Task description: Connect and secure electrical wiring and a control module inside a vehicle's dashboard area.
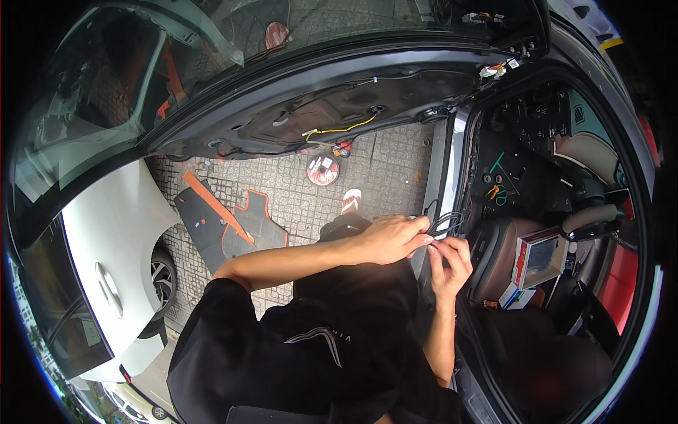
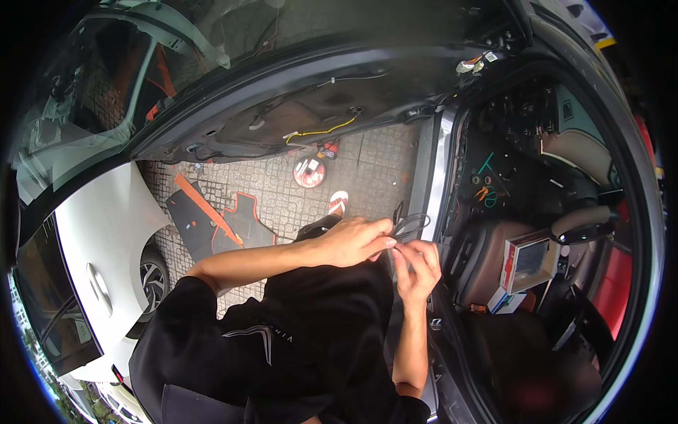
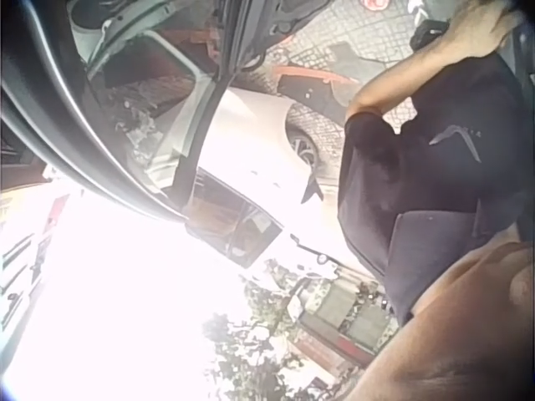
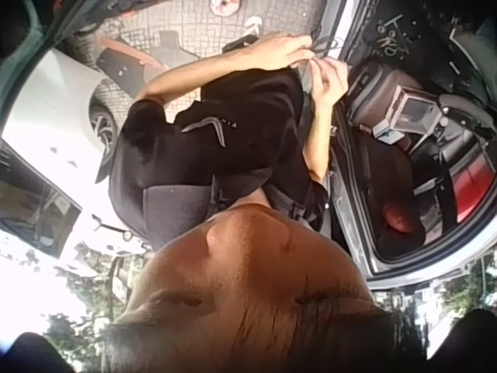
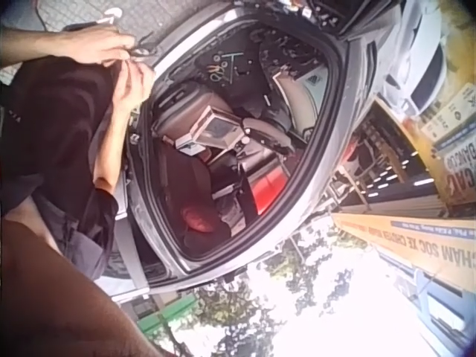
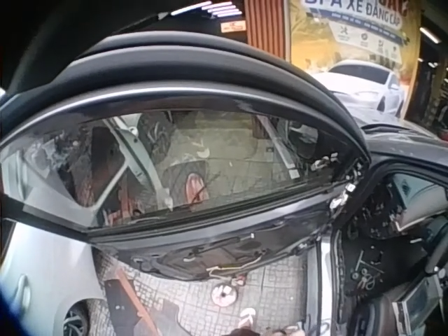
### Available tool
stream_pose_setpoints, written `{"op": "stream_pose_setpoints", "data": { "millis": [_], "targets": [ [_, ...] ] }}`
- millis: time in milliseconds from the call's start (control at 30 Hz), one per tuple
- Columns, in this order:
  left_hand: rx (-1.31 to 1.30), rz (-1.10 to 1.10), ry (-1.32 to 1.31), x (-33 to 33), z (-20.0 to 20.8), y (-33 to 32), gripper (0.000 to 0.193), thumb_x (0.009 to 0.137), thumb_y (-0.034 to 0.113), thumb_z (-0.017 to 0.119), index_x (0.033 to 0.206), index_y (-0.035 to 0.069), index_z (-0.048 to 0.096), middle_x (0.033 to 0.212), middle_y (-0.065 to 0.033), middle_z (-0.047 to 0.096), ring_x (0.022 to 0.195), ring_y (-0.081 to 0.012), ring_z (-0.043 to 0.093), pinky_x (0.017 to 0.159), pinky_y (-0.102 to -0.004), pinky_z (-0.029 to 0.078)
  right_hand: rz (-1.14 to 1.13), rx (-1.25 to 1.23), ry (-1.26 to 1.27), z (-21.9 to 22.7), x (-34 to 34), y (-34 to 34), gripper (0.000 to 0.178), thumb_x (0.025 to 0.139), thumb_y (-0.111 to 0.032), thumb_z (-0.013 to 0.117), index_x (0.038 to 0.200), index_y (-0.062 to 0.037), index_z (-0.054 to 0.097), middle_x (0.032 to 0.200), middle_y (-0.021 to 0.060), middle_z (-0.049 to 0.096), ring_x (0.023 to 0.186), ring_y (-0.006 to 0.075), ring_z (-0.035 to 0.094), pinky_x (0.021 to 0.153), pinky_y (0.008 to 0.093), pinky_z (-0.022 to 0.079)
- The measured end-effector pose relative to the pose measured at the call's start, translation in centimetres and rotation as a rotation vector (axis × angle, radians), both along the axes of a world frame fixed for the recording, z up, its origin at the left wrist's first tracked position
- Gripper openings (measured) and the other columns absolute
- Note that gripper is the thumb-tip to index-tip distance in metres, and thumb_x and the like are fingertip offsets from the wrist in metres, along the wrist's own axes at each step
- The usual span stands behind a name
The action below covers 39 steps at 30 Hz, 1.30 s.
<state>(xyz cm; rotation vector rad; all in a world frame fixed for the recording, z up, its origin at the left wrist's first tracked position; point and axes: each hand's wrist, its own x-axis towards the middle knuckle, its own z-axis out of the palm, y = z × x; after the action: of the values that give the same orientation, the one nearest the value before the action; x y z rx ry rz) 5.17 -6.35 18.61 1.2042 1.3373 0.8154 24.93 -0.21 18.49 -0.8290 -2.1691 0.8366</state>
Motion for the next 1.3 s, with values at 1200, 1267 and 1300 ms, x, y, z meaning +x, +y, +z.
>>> {"op": "stream_pose_setpoints", "data": {
  "millis": [1200,1267,1300],
  "targets": [
    [-0.59,-0.022,-0.788,-1.4,-1.1,2.4,0.024,0.106,0.027,0.055,0.093,0.006,0.054,0.073,-0.0081,0.065,0.055,-0.0163,0.058,0.05,-0.0283,0.047,0.172,0.422,-0.187,0.8,1.5,1.0,0.036,0.073,-0.004,0.071,0.108,-0.0061,0.067,0.109,0.0071,0.065,0.1,0.0228,0.063,0.081,0.0365,0.052],
    [-0.454,-0.064,-0.71,-1.5,-1.6,2.4,0.024,0.106,0.026,0.055,0.093,0.006,0.053,0.074,-0.0084,0.065,0.056,-0.0159,0.059,0.052,-0.0281,0.048,0.188,0.515,-0.179,0.6,1.3,1.2,0.029,0.082,-0.01,0.071,0.11,-0.0065,0.067,0.106,0.009,0.066,0.096,0.023,0.064,0.078,0.0352,0.052],
    [-0.368,-0.081,-0.666,-1.4,-1.8,2.2,0.024,0.107,0.026,0.054,0.093,0.006,0.053,0.075,-0.0085,0.065,0.056,-0.0157,0.06,0.052,-0.028,0.048,0.14,0.298,-0.1,0.3,1.1,1.3,0.026,0.087,-0.014,0.068,0.112,-0.0068,0.067,0.104,0.0087,0.066,0.094,0.0226,0.064,0.077,0.0344,0.052]
  ]
}}
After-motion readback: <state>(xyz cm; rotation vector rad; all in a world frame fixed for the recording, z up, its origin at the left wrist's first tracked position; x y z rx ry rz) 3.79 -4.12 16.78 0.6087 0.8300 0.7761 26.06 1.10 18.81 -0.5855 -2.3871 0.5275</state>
